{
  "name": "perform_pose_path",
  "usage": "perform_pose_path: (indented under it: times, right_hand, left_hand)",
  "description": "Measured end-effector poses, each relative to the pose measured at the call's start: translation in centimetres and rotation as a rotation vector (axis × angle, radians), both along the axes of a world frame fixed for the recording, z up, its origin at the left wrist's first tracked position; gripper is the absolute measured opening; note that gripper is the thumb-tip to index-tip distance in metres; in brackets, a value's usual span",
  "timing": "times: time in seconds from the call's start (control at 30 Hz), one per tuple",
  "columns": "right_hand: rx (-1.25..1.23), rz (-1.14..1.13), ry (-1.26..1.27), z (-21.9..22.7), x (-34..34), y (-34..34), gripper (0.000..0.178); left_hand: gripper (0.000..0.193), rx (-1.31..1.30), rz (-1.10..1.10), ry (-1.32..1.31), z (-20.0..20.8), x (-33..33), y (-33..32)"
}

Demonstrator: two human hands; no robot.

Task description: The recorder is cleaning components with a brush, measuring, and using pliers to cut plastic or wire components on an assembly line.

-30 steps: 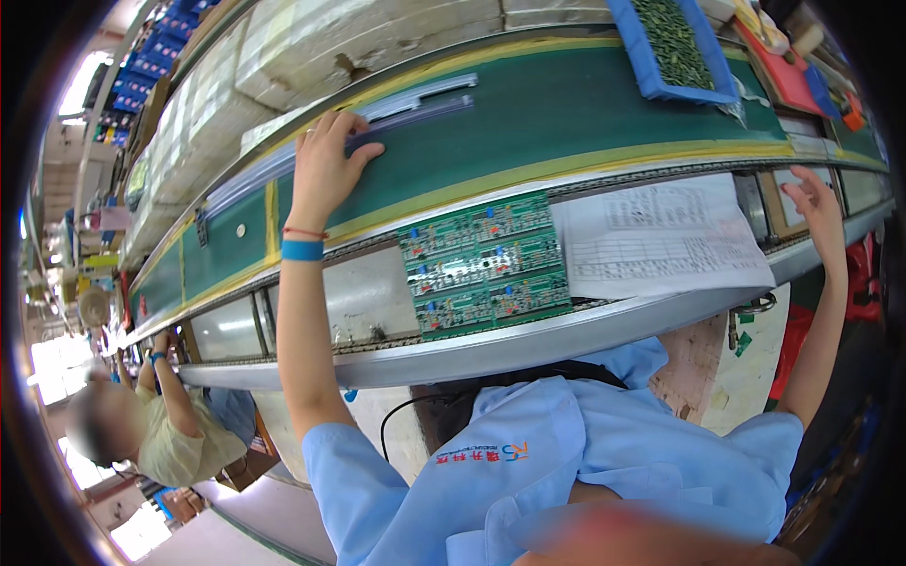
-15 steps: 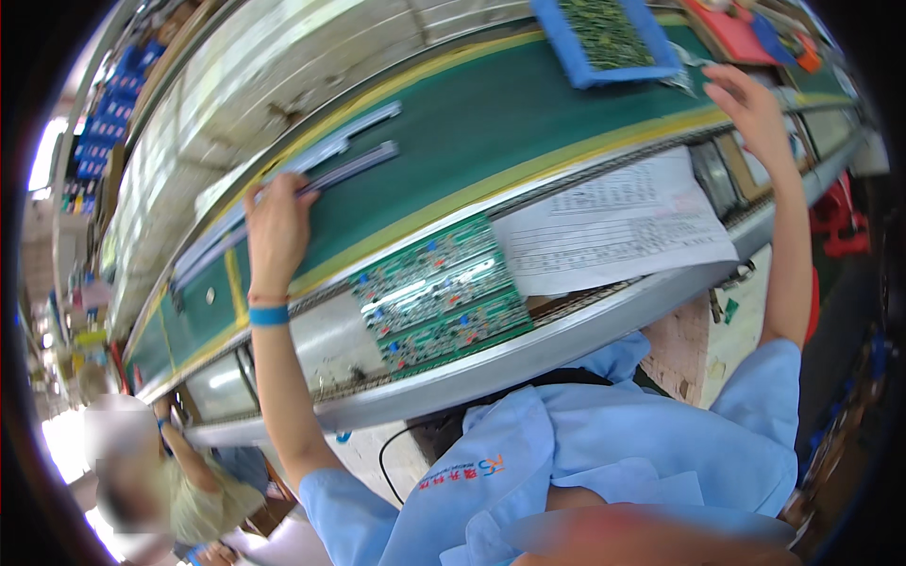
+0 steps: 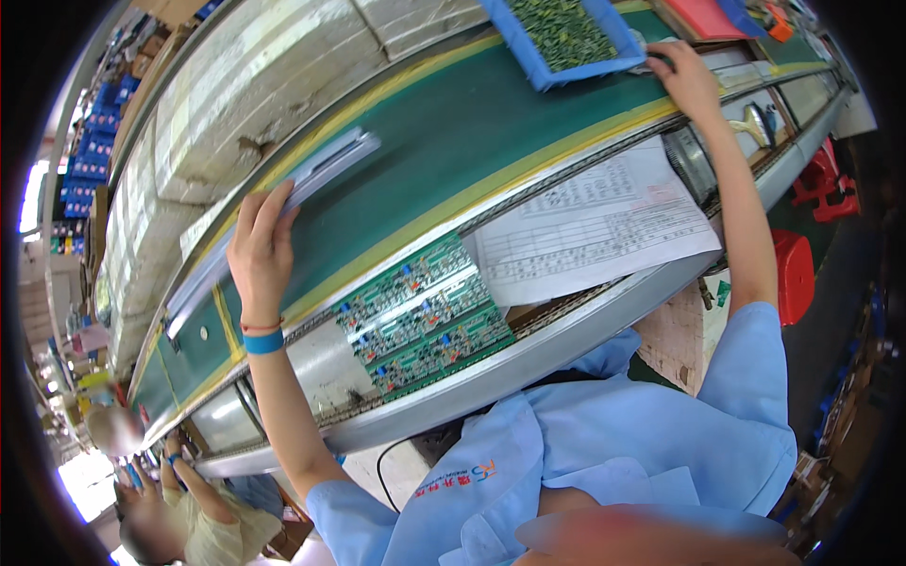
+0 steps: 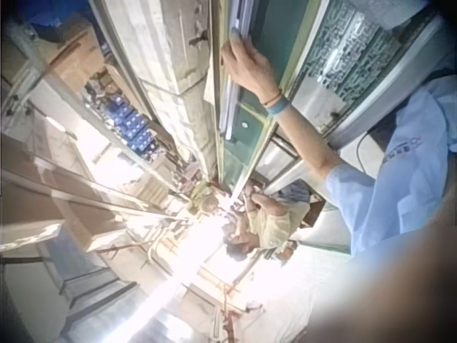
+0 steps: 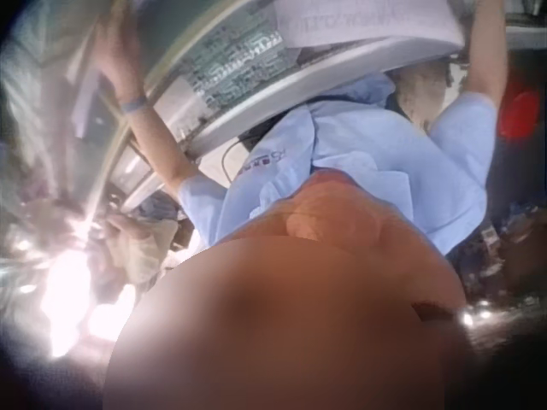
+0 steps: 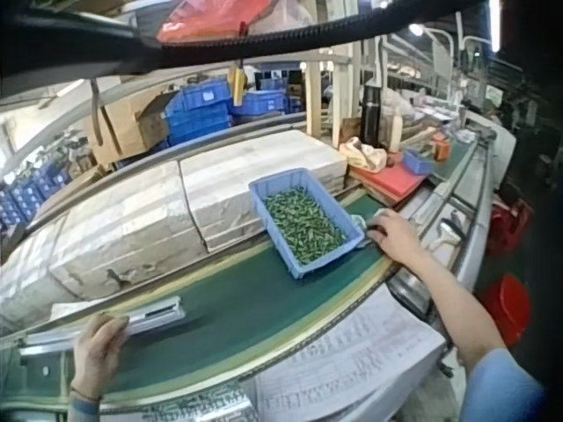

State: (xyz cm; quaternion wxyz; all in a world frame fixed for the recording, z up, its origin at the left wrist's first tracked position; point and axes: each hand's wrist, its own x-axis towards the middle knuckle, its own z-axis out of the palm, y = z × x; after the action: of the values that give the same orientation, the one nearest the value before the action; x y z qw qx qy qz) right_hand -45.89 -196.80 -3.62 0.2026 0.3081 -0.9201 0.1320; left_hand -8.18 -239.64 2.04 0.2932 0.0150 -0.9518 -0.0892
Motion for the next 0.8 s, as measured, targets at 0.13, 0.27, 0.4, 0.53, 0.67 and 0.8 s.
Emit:
perform_pose_path:
  times: [0.13,0.27,0.4,0.53,0.67,0.8]
  right_hand:
    - [-0.071,0.091,-0.117,-0.9,-4.6,3.2,0.03]
    - [-0.06,0.097,-0.142,-1.4,-6.5,3.7,0.035]
    - [-0.06,0.092,-0.243,-1.5,-5.9,3.2,0.035]
    - [-0.108,0.079,-0.192,-2.1,-6.1,4.0,0.034]
    - [-0.127,0.021,-0.199,-2.0,-5.2,3.6,0.034]
    - [-0.101,-0.019,-0.203,-2.0,-5.5,3.8,0.033]
  left_hand:
    - [0.037,-0.155,-0.023,-0.057,1.3,-0.4,1.1]
    - [0.032,-0.165,0.043,-0.08,1.1,0.5,2.1]
    - [0.025,-0.083,0.023,-0.104,0.4,1.9,2.4]
    - [0.025,-0.076,-0.042,-0.064,0.7,3.0,2.6]
    - [0.027,-0.103,-0.041,-0.02,1.7,3.9,3.7]
    - [0.03,-0.099,-0.072,0.055,2.1,4.2,4.0]
